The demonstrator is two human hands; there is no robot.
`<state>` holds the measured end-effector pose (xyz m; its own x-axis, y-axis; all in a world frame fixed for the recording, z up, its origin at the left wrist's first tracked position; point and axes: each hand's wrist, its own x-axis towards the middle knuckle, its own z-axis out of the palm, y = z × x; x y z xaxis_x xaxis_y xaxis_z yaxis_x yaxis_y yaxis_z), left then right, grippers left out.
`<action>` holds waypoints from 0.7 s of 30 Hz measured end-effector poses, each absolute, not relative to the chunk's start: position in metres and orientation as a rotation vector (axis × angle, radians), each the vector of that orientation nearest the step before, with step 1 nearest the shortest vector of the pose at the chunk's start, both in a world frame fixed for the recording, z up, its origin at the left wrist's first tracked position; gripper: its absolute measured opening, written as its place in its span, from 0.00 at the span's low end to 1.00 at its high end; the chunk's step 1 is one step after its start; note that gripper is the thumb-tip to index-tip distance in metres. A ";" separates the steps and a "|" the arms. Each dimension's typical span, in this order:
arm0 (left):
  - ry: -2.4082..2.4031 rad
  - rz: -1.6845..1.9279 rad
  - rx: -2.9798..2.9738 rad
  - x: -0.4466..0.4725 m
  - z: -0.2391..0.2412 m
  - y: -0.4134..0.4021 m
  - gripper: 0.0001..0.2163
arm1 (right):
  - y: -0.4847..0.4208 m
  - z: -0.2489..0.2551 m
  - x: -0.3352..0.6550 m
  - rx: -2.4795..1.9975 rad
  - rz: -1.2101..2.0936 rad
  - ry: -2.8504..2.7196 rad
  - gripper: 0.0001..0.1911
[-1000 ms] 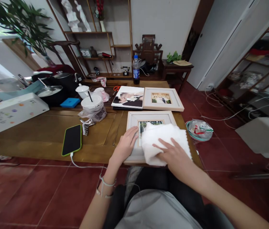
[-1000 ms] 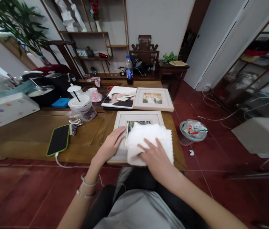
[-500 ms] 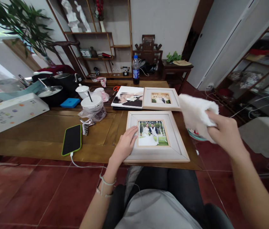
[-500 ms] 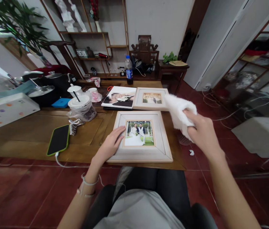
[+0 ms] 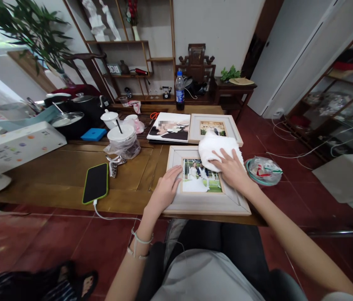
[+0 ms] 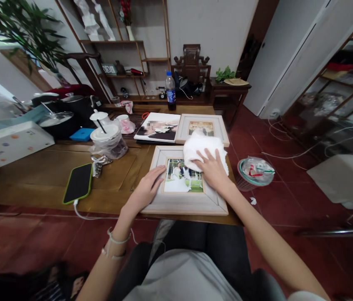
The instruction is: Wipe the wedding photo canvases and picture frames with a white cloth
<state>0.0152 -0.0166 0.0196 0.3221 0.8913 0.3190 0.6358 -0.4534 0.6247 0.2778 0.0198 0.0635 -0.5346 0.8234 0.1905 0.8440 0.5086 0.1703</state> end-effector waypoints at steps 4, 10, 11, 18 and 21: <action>1.366 0.922 2.193 0.017 0.022 -0.019 0.18 | -0.002 0.069 0.277 -1.415 -0.281 -2.736 0.33; 1.394 0.925 2.225 0.019 0.021 -0.022 0.19 | -0.049 0.081 0.274 -1.341 -0.028 -2.825 0.37; 1.392 0.922 2.229 0.019 0.021 -0.022 0.19 | -0.060 0.086 0.273 -1.325 0.046 -2.836 0.38; 1.384 0.902 2.267 0.019 0.018 -0.019 0.18 | -0.110 0.103 0.275 -1.274 0.372 -2.834 0.43; 1.382 0.889 2.281 0.019 0.018 -0.019 0.18 | -0.099 0.092 0.285 -1.334 0.385 -2.808 0.44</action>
<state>0.0187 -0.0190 0.0184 0.3353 0.8788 0.3395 0.6736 -0.4755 0.5658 0.2851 -0.0986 0.0924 -0.6374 0.7644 -0.0967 0.7622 0.6072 -0.2243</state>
